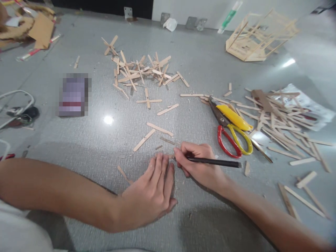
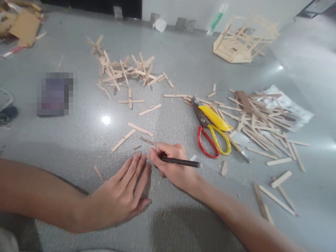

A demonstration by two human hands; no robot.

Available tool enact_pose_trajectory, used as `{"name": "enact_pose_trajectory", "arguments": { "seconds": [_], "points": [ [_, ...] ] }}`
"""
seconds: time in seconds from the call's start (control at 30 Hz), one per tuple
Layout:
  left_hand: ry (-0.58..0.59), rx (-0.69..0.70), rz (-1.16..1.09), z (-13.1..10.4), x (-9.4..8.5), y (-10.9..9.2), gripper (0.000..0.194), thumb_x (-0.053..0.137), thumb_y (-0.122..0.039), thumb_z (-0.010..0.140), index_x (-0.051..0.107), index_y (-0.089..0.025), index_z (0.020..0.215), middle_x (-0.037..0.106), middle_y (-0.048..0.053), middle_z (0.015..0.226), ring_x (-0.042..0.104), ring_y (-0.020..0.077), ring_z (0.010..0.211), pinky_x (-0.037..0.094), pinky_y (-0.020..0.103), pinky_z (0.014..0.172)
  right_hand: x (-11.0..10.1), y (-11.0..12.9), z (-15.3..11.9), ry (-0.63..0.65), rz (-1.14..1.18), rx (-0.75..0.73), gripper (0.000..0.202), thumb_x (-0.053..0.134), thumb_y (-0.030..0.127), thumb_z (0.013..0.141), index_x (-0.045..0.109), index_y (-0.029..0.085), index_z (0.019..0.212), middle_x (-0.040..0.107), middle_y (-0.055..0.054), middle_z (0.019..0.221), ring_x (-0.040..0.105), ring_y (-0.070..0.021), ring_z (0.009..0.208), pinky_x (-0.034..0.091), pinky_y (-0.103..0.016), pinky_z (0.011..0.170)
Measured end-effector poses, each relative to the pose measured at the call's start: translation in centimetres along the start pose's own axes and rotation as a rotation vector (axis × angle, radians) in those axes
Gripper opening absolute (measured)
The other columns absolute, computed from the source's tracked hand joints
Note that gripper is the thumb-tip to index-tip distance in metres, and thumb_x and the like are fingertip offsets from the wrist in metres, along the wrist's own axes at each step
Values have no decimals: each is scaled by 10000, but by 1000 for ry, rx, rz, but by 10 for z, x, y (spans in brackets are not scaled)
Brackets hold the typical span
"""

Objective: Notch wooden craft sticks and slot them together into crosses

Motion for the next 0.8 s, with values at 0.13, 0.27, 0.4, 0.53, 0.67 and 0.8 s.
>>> {"name": "enact_pose_trajectory", "arguments": {
  "seconds": [0.13, 0.27, 0.4, 0.53, 0.67, 0.8],
  "points": [
    [-4, 0, 0, 0, 0, 0, 664, 407, -453, 1063, 590, 127, 1331, 652, 316, 1324, 670, 406, 1241, 482, 483, 1069, 0, 1, 0, 6, 1, -9, 467, 562, 338, 1025, 437, 220, 590, 497, 57, 410, 438, -78, 370, 358, -219, 429],
    [-9, 0, -3, 0, 0, 0, 660, 408, -452, 1060, 596, 124, 1322, 657, 315, 1319, 673, 400, 1237, 472, 485, 1079, 0, 2, 0, 16, 0, -16, 477, 556, 331, 1023, 439, 217, 575, 495, 53, 411, 424, -78, 375, 353, -225, 428],
    [-6, 9, -8, 1, 0, 1, 661, 409, -454, 1061, 600, 125, 1316, 664, 317, 1309, 675, 400, 1233, 455, 494, 1092, 0, 2, 0, 7, -12, -32, 485, 575, 325, 1012, 434, 217, 561, 490, 51, 413, 424, -78, 380, 344, -226, 424],
    [1, 8, -12, 1, 1, 1, 660, 411, -448, 1060, 588, 129, 1326, 656, 323, 1319, 668, 403, 1241, 450, 499, 1098, 0, -1, -1, -8, 43, 11, 447, 571, 340, 1012, 487, 216, 591, 507, 52, 405, 451, -83, 355, 373, -222, 413],
    [6, 10, -29, 0, 1, 1, 655, 420, -449, 1056, 584, 122, 1333, 653, 325, 1323, 663, 411, 1247, 450, 501, 1099, 1, -2, -1, -22, 59, 27, 446, 586, 355, 1007, 492, 219, 593, 507, 54, 394, 454, -84, 345, 391, -224, 415],
    [-2, 13, -24, 1, 2, 1, 678, 404, -458, 1056, 580, 134, 1336, 643, 331, 1333, 654, 417, 1259, 453, 492, 1099, 1, 0, 1, -25, 47, 7, 446, 586, 342, 1006, 487, 219, 589, 499, 59, 388, 440, -79, 343, 378, -222, 417]
  ]
}}
Point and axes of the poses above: each hand's wrist, its own z-axis towards the middle knuckle, its own x-axis out of the palm, y = z × x, the point moved 3 cm from there along z, towards the middle knuckle
